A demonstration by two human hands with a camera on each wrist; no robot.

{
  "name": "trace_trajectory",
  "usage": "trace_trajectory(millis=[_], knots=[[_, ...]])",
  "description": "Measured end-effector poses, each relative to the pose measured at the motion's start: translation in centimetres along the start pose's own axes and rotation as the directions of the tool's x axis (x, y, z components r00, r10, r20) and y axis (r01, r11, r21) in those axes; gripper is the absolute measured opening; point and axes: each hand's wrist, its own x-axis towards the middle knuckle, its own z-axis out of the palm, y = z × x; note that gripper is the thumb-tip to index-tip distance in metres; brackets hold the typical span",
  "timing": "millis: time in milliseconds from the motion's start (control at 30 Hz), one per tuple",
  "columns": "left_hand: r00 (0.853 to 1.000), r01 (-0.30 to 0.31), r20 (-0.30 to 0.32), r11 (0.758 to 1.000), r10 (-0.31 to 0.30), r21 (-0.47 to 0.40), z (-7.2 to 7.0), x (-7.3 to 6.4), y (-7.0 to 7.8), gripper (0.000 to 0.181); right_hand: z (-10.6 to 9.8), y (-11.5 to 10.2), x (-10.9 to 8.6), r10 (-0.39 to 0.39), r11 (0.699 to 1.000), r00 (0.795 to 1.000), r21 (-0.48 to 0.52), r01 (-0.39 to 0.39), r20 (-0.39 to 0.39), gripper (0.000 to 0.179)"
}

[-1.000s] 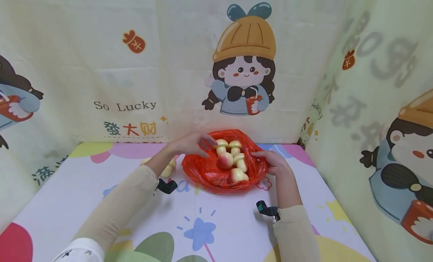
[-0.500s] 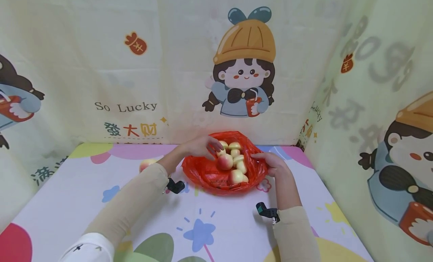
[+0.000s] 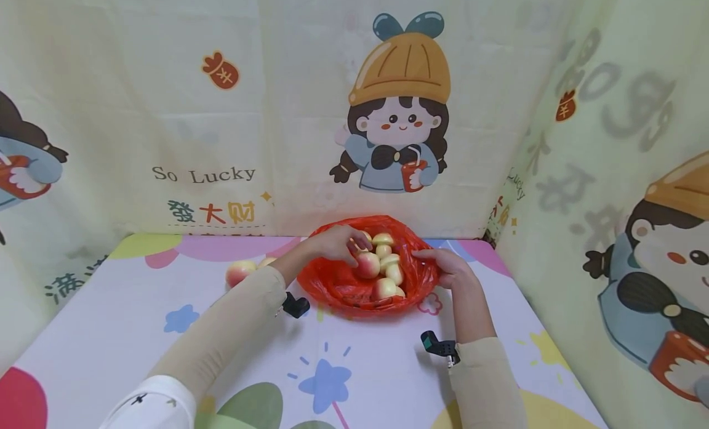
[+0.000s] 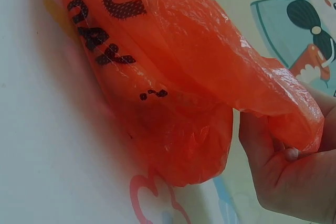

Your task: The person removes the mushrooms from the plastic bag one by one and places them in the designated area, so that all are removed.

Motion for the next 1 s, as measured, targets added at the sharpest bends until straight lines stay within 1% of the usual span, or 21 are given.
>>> trace_trajectory(millis=[167, 333, 467, 633, 867, 1000], knots=[[1.0, -0.012, 0.017, 0.999, 0.011, 0.053, 0.0, 0.5, 0.1, 0.045, 0.0, 0.0, 0.1, 0.003, 1.0, 1.0, -0.005, -0.003, 0.0, 0.038], [1.0, -0.009, 0.019, 0.997, 0.008, 0.072, 0.1, 0.7, 0.2, 0.045, 0.0, -0.1, 0.2, 0.004, 1.0, 1.0, -0.022, -0.004, -0.004, 0.042], [1.0, 0.019, 0.018, 0.998, -0.02, 0.066, 0.3, 0.9, 0.4, 0.045, 0.0, -0.1, 0.3, 0.004, 1.0, 1.0, -0.024, -0.004, -0.002, 0.045], [0.998, 0.055, 0.022, 0.998, -0.056, 0.029, 0.6, 1.1, 0.7, 0.044, -0.1, -0.1, 0.2, 0.002, 1.0, 1.0, -0.023, -0.002, -0.001, 0.045], [0.998, 0.049, 0.043, 0.998, -0.051, 0.045, 1.0, 1.6, 0.8, 0.043, 0.0, -0.1, 0.1, 0.0, 1.0, 1.0, -0.01, 0.0, 0.012, 0.042], [0.996, 0.073, 0.049, 0.996, -0.075, 0.049, 1.1, 1.8, 1.1, 0.044, 0.0, 0.0, 0.1, -0.004, 1.0, 1.0, -0.008, 0.004, 0.012, 0.041]])
